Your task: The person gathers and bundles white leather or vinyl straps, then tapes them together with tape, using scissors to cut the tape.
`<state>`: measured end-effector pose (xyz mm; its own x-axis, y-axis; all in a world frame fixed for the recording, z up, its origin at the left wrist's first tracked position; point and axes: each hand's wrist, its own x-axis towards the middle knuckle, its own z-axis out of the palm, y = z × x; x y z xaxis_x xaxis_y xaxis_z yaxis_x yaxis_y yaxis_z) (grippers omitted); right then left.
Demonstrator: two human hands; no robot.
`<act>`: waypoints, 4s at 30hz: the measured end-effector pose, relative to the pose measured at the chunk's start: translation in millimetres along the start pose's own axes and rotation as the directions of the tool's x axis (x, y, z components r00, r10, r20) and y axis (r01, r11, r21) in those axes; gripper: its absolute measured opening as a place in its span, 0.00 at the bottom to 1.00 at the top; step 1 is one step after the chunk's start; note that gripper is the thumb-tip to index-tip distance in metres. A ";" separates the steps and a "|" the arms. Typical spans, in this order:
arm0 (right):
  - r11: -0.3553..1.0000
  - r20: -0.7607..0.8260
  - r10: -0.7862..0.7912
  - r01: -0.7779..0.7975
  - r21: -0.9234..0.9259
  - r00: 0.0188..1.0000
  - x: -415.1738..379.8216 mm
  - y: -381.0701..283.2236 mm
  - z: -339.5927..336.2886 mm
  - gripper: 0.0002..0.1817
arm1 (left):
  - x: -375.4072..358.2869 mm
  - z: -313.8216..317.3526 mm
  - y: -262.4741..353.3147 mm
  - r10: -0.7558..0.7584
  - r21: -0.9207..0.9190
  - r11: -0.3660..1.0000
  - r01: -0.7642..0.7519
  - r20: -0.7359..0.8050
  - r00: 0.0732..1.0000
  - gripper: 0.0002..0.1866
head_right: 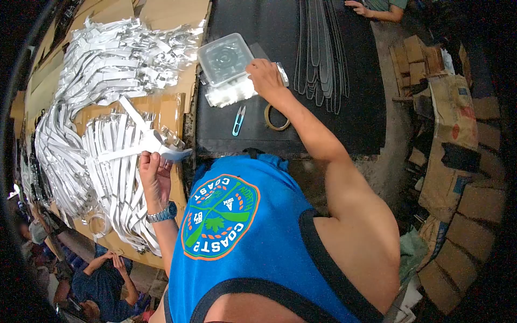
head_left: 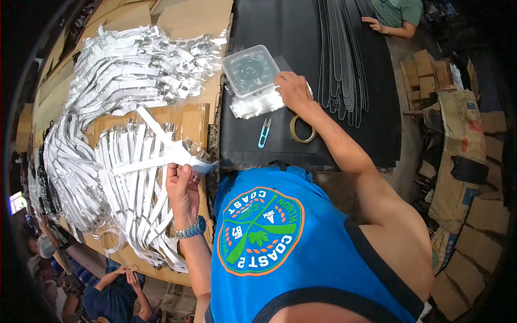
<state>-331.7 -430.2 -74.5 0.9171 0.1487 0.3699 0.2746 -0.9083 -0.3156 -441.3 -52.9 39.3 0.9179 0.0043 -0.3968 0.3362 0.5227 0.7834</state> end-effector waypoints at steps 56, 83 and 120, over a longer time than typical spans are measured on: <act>0.699 0.516 -0.627 0.129 0.704 0.584 76.7 -250.0 -71.8 0.20 | -10.4 -8.8 -2.7 0.005 0.041 0.999 -0.006 0.041 0.999 0.14; 0.671 0.172 -0.405 0.164 0.723 0.898 94.4 -227.4 -95.2 0.17 | -8.7 -6.4 10.1 0.016 0.166 0.986 -0.026 0.057 0.998 0.34; 0.726 0.490 -0.579 0.140 0.673 0.652 71.2 -251.1 -75.0 0.23 | -18.3 -5.4 7.5 -0.030 0.009 1.000 0.029 0.030 0.999 0.15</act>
<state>-357.1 -220.9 96.6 0.5801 0.8145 -0.0038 0.5222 -0.3755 -0.7657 -456.7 -44.5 49.9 0.9135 -0.0372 -0.4051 0.3649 0.5151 0.7756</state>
